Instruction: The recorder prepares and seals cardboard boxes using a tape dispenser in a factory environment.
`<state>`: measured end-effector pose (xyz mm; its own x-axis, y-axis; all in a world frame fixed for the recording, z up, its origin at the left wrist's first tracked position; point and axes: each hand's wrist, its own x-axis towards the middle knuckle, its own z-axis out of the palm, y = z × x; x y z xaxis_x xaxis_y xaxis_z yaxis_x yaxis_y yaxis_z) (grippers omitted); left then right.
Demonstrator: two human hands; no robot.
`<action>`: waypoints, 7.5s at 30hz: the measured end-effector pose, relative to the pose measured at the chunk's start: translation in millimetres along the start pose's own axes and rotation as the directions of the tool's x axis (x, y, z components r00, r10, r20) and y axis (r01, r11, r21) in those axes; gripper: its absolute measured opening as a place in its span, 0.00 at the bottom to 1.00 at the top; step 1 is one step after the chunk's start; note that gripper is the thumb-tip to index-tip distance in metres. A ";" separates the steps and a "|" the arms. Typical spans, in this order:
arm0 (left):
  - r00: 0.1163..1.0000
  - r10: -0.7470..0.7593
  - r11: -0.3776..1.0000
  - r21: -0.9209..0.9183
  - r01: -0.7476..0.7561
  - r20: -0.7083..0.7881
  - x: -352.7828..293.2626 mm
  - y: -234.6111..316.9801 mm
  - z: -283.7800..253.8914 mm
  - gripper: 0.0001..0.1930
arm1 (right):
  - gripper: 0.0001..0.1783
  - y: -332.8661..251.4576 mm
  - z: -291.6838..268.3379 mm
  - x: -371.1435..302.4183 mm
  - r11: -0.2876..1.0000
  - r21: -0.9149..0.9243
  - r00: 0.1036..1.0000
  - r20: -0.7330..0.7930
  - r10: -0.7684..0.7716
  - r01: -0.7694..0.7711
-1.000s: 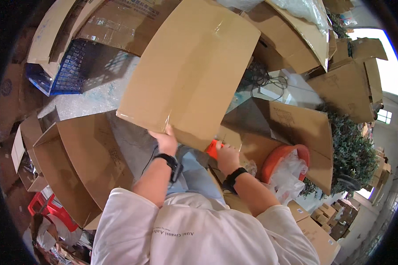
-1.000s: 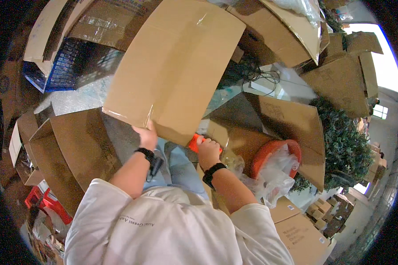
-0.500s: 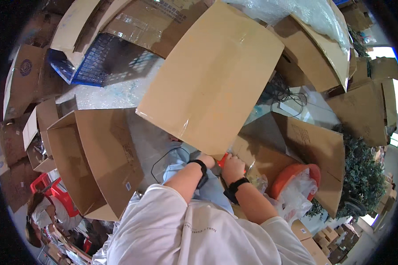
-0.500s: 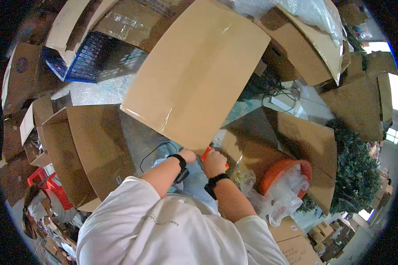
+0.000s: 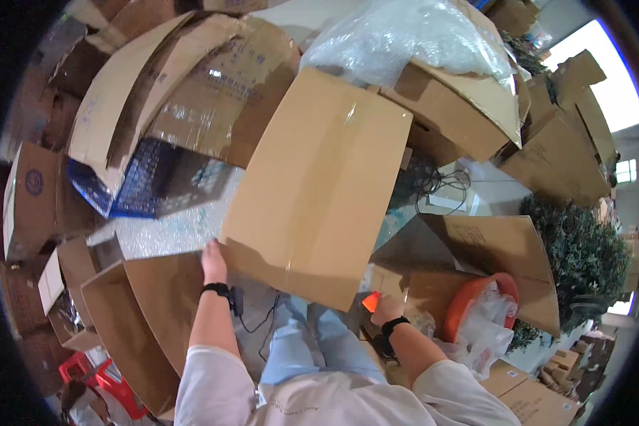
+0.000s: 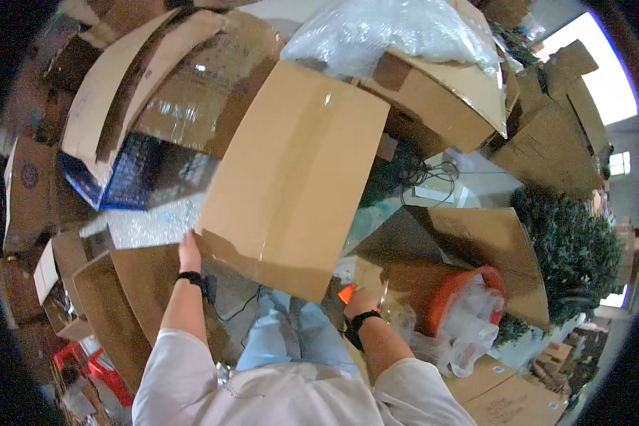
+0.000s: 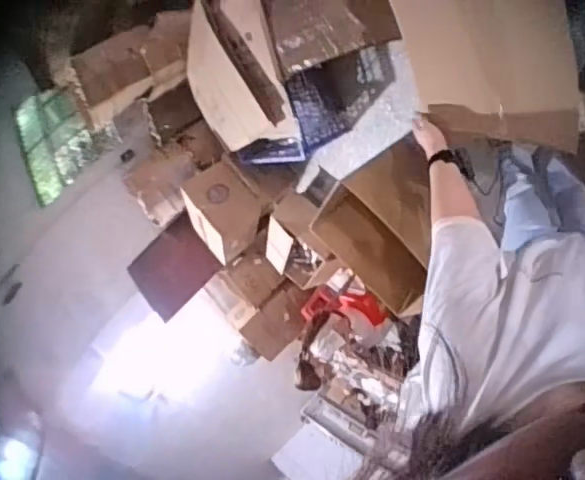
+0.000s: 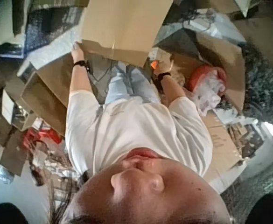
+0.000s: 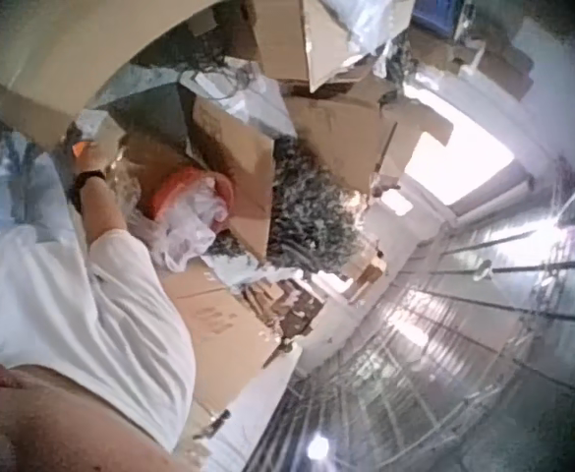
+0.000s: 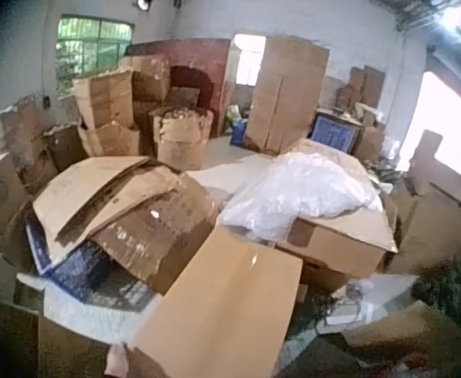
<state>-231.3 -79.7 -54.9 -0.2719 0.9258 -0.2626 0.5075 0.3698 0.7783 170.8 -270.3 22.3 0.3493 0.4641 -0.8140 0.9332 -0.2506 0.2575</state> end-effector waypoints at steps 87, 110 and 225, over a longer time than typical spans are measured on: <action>0.572 0.247 0.885 0.058 -0.461 0.782 -95.6 316.3 -133.1 0.16 | 0.39 47.5 84.1 -103.1 0.275 0.941 0.979 0.180 0.098 -0.200; 0.960 0.278 0.843 0.489 -0.224 -0.039 -342.2 396.9 -459.3 0.19 | 0.24 25.6 170.3 163.2 0.305 0.468 0.535 -0.510 -0.673 0.830; -0.186 0.496 0.076 -0.255 -0.964 0.848 -205.9 378.4 62.5 0.22 | 0.28 80.3 193.0 -185.3 -0.437 0.898 0.790 0.305 0.531 -0.053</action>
<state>67.9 -125.5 258.0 0.9957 0.0781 -0.0494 0.0920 -0.8845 0.4573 164.7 -540.5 93.4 0.7459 -0.0255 -0.6655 -0.5020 -0.6782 -0.5367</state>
